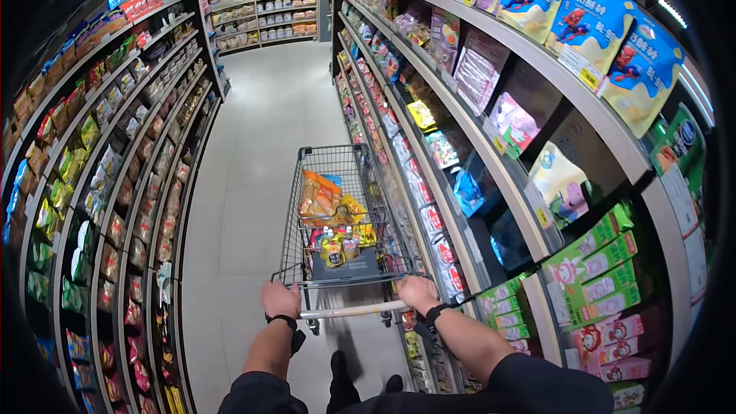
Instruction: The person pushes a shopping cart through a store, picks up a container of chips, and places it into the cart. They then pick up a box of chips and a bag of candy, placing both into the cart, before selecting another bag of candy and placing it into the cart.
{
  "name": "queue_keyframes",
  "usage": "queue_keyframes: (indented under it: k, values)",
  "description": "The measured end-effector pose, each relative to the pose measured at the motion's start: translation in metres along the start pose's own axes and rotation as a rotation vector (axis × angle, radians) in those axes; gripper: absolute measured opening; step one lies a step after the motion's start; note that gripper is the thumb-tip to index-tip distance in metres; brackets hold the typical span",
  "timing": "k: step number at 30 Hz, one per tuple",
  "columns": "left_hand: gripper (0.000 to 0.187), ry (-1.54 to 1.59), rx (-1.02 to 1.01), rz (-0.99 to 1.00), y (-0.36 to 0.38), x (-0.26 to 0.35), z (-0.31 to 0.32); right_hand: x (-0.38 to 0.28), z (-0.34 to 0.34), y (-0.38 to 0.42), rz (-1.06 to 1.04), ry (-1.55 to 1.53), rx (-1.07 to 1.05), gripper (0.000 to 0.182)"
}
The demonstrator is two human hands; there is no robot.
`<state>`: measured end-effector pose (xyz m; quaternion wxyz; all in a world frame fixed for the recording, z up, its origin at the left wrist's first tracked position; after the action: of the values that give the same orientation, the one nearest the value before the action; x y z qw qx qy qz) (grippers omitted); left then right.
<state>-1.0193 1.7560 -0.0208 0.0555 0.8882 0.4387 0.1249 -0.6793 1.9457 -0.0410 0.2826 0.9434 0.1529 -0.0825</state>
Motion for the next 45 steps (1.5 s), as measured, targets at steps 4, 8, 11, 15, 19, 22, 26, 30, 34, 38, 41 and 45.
queue_keyframes:
  k: [4,8,11,15,19,22,26,30,34,38,41,45]
  values:
    - [0.051,0.004,-0.030,0.018,-0.045,0.008,-0.006,-0.024,-0.019,-0.031,0.021,0.030,0.009,0.041]
    - [0.051,0.000,-0.040,0.030,-0.094,0.015,-0.008,-0.048,-0.035,-0.060,0.031,0.017,0.020,0.042]
    - [0.051,0.018,-0.020,0.036,-0.126,0.020,-0.015,-0.062,-0.048,-0.085,0.064,0.006,0.064,0.043]
    - [0.054,0.068,-0.050,0.092,-0.154,0.031,-0.026,-0.079,-0.062,-0.108,0.044,0.019,-0.011,0.043]
    - [0.054,0.125,-0.036,0.099,-0.186,0.040,-0.029,-0.090,-0.075,-0.139,0.062,0.027,-0.041,0.043]
    - [0.052,0.127,-0.036,0.074,-0.211,0.044,-0.029,-0.098,-0.080,-0.160,0.037,0.033,-0.081,0.046]
    - [0.049,0.098,-0.006,0.090,-0.249,0.052,-0.035,-0.113,-0.092,-0.197,0.042,0.034,-0.111,0.045]
    - [0.047,0.112,0.006,0.077,-0.281,0.069,-0.042,-0.118,-0.101,-0.249,0.038,0.063,-0.110,0.043]
    - [0.049,0.077,-0.020,0.038,-0.324,0.078,-0.039,-0.132,-0.122,-0.287,0.017,0.042,-0.112,0.041]
    - [0.050,0.067,-0.073,0.011,-0.368,0.096,-0.042,-0.148,-0.144,-0.319,-0.039,-0.021,-0.088,0.042]
    - [0.049,0.022,-0.083,0.008,-0.404,0.100,-0.047,-0.162,-0.154,-0.354,-0.048,-0.072,-0.027,0.040]
    - [0.046,0.038,-0.093,0.016,-0.447,0.113,-0.052,-0.180,-0.176,-0.385,-0.084,-0.088,0.007,0.039]
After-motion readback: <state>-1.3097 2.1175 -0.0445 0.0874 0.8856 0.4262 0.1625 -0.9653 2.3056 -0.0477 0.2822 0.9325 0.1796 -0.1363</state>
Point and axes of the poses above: each hand's wrist, its own y-axis away from the middle knuckle, its own z-axis out of the palm, x = y × z, the point moved 6 cm from there along -y, towards the middle knuckle, and after that the axes turned 9 degrees about -x, right-handed, at the moved point
